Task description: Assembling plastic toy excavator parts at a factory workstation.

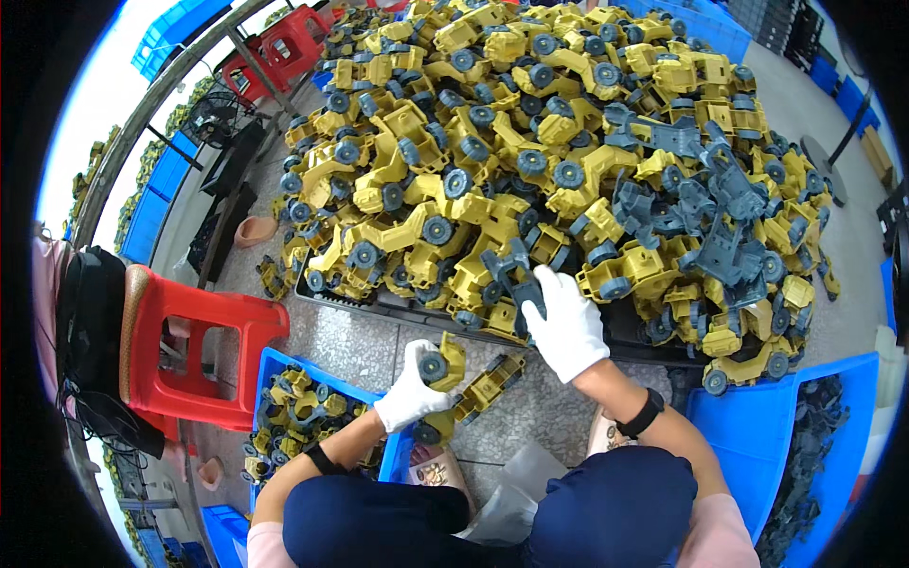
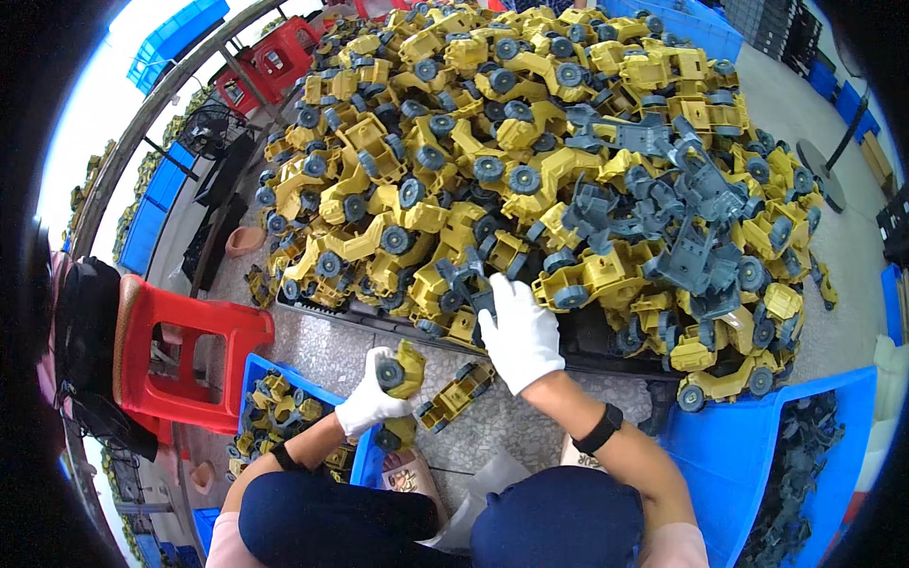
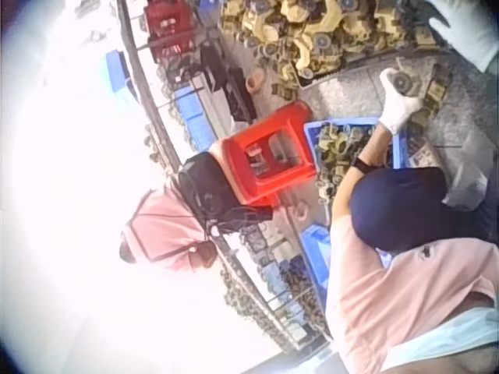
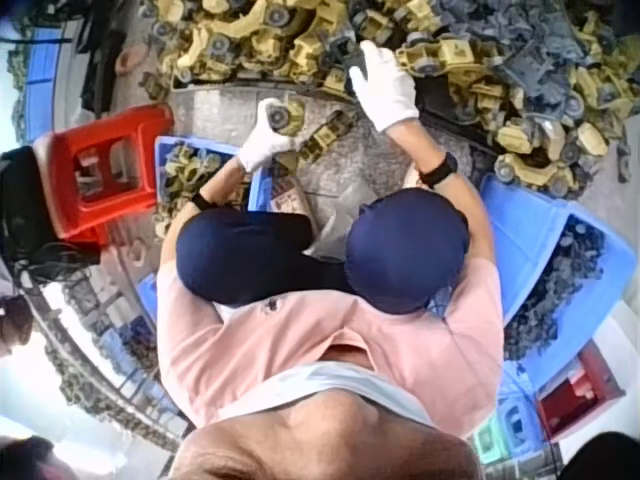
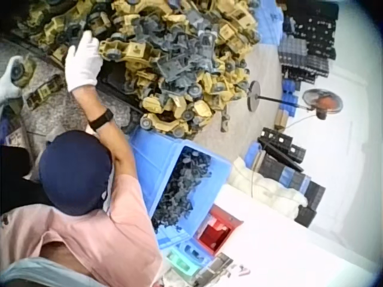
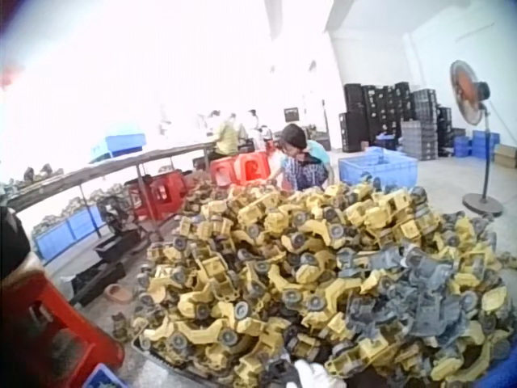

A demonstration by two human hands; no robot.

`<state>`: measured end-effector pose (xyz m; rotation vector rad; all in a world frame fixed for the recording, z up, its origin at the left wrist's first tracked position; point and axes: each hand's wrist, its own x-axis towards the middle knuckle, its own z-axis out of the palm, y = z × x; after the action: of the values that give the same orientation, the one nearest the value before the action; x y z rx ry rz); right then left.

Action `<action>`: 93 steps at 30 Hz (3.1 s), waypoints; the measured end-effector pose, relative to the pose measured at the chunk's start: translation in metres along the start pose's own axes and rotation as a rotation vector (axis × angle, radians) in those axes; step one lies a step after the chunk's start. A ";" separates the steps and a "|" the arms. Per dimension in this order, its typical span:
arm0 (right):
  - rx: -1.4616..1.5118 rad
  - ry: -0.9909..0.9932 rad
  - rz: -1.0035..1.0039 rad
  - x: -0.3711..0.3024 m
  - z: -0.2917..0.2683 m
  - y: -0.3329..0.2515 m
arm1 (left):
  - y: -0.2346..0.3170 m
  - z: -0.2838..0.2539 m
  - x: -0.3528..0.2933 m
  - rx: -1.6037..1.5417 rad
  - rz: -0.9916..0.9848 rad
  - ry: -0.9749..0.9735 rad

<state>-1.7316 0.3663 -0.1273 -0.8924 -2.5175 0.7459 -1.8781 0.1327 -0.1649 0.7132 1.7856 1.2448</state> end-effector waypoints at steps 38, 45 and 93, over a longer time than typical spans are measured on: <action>0.612 -0.107 -0.368 -0.028 0.000 -0.037 | 0.067 -0.001 -0.004 -0.655 -0.075 -0.459; 0.797 -0.325 -0.153 -0.030 -0.001 -0.036 | 0.062 -0.007 -0.005 -0.647 0.100 -0.573; 0.418 -0.144 -0.557 -0.035 -0.048 -0.053 | 0.064 0.012 0.002 -0.448 0.180 -0.218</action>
<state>-1.7071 0.3256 -0.0635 0.0073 -2.4060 1.0995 -1.8689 0.1622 -0.1080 0.7246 1.2273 1.5548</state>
